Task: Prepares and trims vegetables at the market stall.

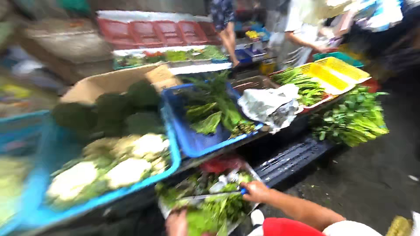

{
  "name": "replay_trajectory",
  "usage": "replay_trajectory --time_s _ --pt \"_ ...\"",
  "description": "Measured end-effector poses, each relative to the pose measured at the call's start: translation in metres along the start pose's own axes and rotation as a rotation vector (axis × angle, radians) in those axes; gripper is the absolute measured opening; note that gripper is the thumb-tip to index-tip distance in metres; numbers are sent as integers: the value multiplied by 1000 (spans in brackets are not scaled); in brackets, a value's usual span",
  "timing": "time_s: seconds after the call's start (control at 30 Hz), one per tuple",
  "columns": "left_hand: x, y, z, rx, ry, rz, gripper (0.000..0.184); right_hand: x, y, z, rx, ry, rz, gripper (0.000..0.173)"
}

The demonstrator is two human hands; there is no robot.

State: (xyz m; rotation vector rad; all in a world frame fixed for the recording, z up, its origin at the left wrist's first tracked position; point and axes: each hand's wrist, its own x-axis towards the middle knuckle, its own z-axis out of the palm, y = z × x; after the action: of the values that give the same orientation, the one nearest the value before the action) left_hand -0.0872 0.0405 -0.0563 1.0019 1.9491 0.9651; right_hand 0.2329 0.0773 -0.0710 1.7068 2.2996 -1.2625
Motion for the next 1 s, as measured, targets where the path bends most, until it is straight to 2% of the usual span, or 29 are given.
replay_trajectory --time_s 0.07,0.2,0.47,0.6,0.73,0.8,0.87,0.93,1.0 --pt "-15 19 15 -39 -75 -66 31 6 -14 -9 -32 -32 -2 49" --pt "-22 19 34 -94 -192 -86 27 24 -37 -14 -128 -31 -105 50" --pt "-38 26 35 -8 -210 -64 26 34 -68 -13 -179 -65 -254 44" --pt "-41 19 28 71 -205 -28 29 41 -40 -5 -185 -111 -229 42" --pt "-44 16 19 -17 -123 17 24 43 26 -4 -298 -265 53 50" --pt "-41 17 12 -53 -65 36 24 38 50 2 -324 -272 144 52" --pt "-41 14 5 -33 -62 49 28 34 54 12 -259 -223 196 56" --pt "-43 17 11 -32 -94 97 30 32 50 20 -121 -96 185 63" --pt "-46 28 23 -54 -150 140 30 38 39 24 40 85 28 62"
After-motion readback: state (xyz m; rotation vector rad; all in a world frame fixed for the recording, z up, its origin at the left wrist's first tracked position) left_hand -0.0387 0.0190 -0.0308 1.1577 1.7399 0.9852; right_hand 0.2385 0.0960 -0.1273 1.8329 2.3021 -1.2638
